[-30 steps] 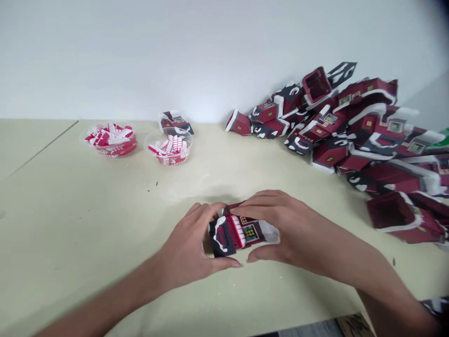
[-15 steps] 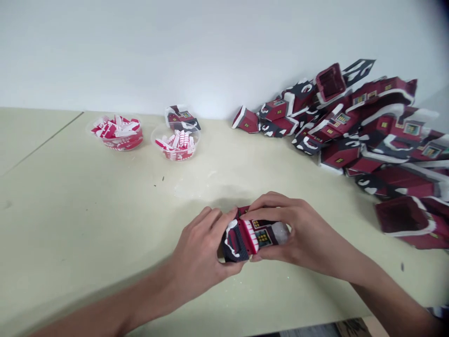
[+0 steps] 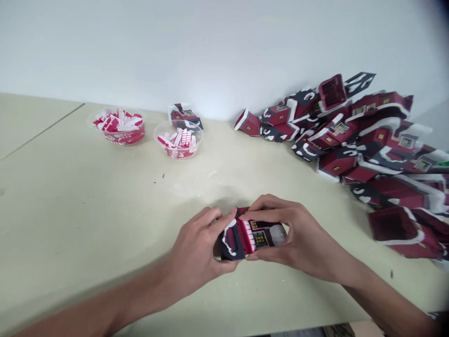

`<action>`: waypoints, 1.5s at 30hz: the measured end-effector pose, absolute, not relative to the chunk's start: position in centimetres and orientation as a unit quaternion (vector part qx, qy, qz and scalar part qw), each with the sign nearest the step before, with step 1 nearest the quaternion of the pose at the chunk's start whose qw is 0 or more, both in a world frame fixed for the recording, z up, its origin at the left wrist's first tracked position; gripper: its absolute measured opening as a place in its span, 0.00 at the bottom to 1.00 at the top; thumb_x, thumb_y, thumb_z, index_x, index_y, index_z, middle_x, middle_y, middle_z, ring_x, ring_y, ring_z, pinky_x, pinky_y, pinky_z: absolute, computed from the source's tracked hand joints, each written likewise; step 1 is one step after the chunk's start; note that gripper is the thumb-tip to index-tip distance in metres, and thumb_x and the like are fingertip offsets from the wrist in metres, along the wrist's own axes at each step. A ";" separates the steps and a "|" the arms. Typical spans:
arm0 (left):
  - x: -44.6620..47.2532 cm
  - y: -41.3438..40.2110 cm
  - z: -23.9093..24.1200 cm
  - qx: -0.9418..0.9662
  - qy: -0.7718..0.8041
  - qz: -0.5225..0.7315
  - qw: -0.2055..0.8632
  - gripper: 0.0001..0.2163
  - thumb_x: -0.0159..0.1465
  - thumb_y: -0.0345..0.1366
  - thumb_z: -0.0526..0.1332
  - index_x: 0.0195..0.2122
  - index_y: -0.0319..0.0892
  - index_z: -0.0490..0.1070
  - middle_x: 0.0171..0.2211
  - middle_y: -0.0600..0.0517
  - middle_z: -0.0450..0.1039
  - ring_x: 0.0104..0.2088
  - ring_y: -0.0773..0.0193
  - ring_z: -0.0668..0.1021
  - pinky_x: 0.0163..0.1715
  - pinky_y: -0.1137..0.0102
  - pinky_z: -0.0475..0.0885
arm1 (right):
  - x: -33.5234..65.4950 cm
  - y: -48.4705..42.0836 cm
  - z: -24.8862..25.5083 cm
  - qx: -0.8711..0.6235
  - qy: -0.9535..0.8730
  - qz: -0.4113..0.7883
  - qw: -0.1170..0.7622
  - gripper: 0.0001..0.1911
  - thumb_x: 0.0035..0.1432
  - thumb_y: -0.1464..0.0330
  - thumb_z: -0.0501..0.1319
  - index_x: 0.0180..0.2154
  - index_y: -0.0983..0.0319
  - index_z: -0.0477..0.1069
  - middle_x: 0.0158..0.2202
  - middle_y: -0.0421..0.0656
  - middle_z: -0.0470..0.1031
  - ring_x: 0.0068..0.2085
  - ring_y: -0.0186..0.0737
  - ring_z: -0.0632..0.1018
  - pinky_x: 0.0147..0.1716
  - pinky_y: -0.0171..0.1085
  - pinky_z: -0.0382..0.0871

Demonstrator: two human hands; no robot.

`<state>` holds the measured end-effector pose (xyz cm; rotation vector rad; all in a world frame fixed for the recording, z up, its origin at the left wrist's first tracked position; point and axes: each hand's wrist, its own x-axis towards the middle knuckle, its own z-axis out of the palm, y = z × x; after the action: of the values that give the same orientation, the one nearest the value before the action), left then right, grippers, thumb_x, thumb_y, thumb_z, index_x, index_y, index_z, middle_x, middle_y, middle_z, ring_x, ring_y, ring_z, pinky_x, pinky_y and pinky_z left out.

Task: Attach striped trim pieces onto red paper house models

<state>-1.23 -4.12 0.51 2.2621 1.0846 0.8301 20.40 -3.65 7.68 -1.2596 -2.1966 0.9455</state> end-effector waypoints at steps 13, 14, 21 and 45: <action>-1.3 -3.7 0.5 0.823 0.390 0.297 0.286 0.34 0.54 0.37 0.72 0.63 0.43 0.67 0.39 0.50 0.69 0.38 0.60 0.76 0.35 0.66 0.76 | 22.0 -2.5 8.7 -0.418 -0.838 0.329 0.121 0.22 0.54 0.66 0.73 0.51 0.51 0.77 0.51 0.40 0.76 0.50 0.39 0.77 0.51 0.39 0.71; -1.3 -3.7 0.4 0.823 0.389 0.296 0.290 0.34 0.54 0.37 0.72 0.63 0.44 0.67 0.39 0.50 0.69 0.38 0.60 0.76 0.35 0.66 0.76 | 22.3 -2.4 8.9 -0.409 -0.842 0.331 0.117 0.22 0.57 0.67 0.71 0.53 0.51 0.75 0.52 0.41 0.75 0.52 0.39 0.77 0.52 0.39 0.70; -1.7 -3.3 0.4 0.819 0.375 0.288 0.326 0.35 0.54 0.38 0.72 0.64 0.49 0.66 0.41 0.51 0.69 0.39 0.62 0.76 0.36 0.69 0.76 | 22.8 -2.3 9.1 -0.415 -0.854 0.294 0.106 0.17 0.64 0.66 0.65 0.54 0.52 0.75 0.51 0.42 0.77 0.51 0.41 0.77 0.49 0.39 0.73; -5.1 3.0 2.0 0.807 0.249 0.224 0.487 0.19 0.59 0.33 0.71 0.52 0.47 0.77 0.54 0.50 0.77 0.54 0.59 0.79 0.55 0.64 0.74 | 18.8 -0.5 8.9 -0.182 -0.910 0.340 0.151 0.11 0.67 0.75 0.61 0.45 0.63 0.81 0.42 0.47 0.83 0.45 0.39 0.82 0.49 0.39 0.75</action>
<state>-5.09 2.98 1.99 1.9626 0.6057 0.5442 18.80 -0.47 8.91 -0.5237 -2.6134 0.9761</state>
